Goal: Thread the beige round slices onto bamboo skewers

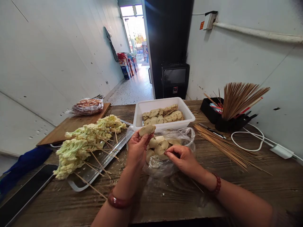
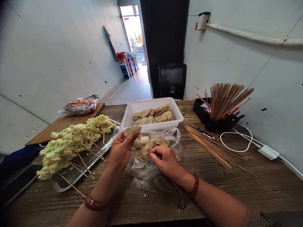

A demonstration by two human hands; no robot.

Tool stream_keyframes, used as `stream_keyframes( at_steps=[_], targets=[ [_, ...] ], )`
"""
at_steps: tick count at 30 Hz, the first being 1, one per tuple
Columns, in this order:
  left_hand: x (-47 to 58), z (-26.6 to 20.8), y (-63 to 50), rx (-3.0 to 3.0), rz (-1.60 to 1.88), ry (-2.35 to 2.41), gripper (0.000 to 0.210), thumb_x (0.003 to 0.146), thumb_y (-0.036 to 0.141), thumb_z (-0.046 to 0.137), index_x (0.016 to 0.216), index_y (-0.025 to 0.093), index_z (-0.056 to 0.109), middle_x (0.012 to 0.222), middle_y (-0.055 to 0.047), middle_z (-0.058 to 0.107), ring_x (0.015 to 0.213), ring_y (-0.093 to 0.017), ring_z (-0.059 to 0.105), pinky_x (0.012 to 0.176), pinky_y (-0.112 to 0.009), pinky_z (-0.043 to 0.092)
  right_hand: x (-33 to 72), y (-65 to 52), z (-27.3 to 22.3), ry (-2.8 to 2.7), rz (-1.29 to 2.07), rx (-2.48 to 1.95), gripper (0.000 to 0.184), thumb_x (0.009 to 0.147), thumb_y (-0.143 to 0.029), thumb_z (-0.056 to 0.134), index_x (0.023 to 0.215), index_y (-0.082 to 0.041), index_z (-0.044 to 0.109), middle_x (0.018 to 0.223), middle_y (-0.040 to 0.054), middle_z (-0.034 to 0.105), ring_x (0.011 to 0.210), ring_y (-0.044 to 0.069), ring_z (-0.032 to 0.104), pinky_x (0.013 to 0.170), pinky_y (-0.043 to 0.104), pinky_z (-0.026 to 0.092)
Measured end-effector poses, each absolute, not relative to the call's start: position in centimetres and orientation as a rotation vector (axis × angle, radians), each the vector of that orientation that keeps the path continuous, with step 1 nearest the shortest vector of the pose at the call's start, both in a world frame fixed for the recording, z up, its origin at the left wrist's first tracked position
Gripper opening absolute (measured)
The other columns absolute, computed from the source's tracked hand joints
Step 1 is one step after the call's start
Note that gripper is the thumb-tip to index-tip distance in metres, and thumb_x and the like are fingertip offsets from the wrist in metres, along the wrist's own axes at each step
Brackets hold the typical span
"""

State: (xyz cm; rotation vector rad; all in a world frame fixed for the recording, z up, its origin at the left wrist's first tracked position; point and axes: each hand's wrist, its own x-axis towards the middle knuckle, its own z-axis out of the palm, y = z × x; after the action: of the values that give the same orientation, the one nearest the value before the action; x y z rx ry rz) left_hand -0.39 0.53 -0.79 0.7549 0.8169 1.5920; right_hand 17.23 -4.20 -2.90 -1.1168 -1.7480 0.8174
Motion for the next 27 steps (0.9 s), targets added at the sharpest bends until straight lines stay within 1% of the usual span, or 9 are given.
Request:
stream_keyframes(
  at_steps=[6, 11, 16, 22, 27],
  targets=[
    [-0.28, -0.87, 0.49, 0.763, 1.579, 0.832, 0.031, 0.064, 0.019, 0.083, 0.092, 0.014, 0.069, 0.097, -0.009, 0.076, 0.086, -0.018, 0.071, 0.083, -0.030, 0.053, 17.23, -4.36, -2.60, -1.769, 0.826, -1.110, 0.017, 0.085, -0.018, 0.058, 0.073, -0.014, 0.070, 0.067, 0.0037, 0.071, 0.063, 0.015, 0.063, 0.060, 0.024, 0.044],
    [-0.60, -0.99, 0.67, 0.745, 1.611, 0.843, 0.032, 0.065, 0.017, 0.082, 0.094, 0.014, 0.069, 0.098, -0.009, 0.076, 0.089, -0.019, 0.071, 0.085, -0.032, 0.053, 17.32, -4.30, -2.48, -1.747, 0.841, -1.119, 0.017, 0.085, -0.018, 0.059, 0.074, -0.014, 0.071, 0.067, 0.0036, 0.070, 0.062, 0.015, 0.062, 0.059, 0.024, 0.043],
    [-0.79, -1.17, 0.86, 0.726, 1.632, 0.844, 0.031, 0.066, 0.016, 0.081, 0.094, 0.015, 0.068, 0.096, -0.008, 0.075, 0.091, -0.019, 0.070, 0.087, -0.031, 0.052, 17.28, -4.34, -2.47, -1.742, 0.855, -1.132, 0.017, 0.084, -0.019, 0.059, 0.074, -0.013, 0.072, 0.068, 0.0047, 0.071, 0.063, 0.015, 0.063, 0.060, 0.025, 0.044],
    [-0.80, -1.30, 0.96, 0.752, 1.654, 0.838, 0.028, 0.067, 0.017, 0.079, 0.094, 0.015, 0.068, 0.094, -0.006, 0.075, 0.090, -0.021, 0.071, 0.089, -0.035, 0.053, 17.20, -4.49, -2.50, -1.735, 0.862, -1.136, 0.017, 0.084, -0.019, 0.059, 0.074, -0.013, 0.072, 0.068, 0.0050, 0.072, 0.063, 0.016, 0.064, 0.060, 0.025, 0.044],
    [-0.89, -1.30, 1.01, 0.722, 1.678, 0.852, 0.029, 0.067, 0.017, 0.080, 0.093, 0.015, 0.068, 0.095, -0.006, 0.075, 0.091, -0.018, 0.070, 0.087, -0.032, 0.053, 17.15, -4.60, -2.36, -1.750, 0.867, -1.131, 0.018, 0.084, -0.018, 0.059, 0.072, -0.015, 0.071, 0.067, 0.0039, 0.072, 0.061, 0.015, 0.063, 0.058, 0.024, 0.044]
  ],
)
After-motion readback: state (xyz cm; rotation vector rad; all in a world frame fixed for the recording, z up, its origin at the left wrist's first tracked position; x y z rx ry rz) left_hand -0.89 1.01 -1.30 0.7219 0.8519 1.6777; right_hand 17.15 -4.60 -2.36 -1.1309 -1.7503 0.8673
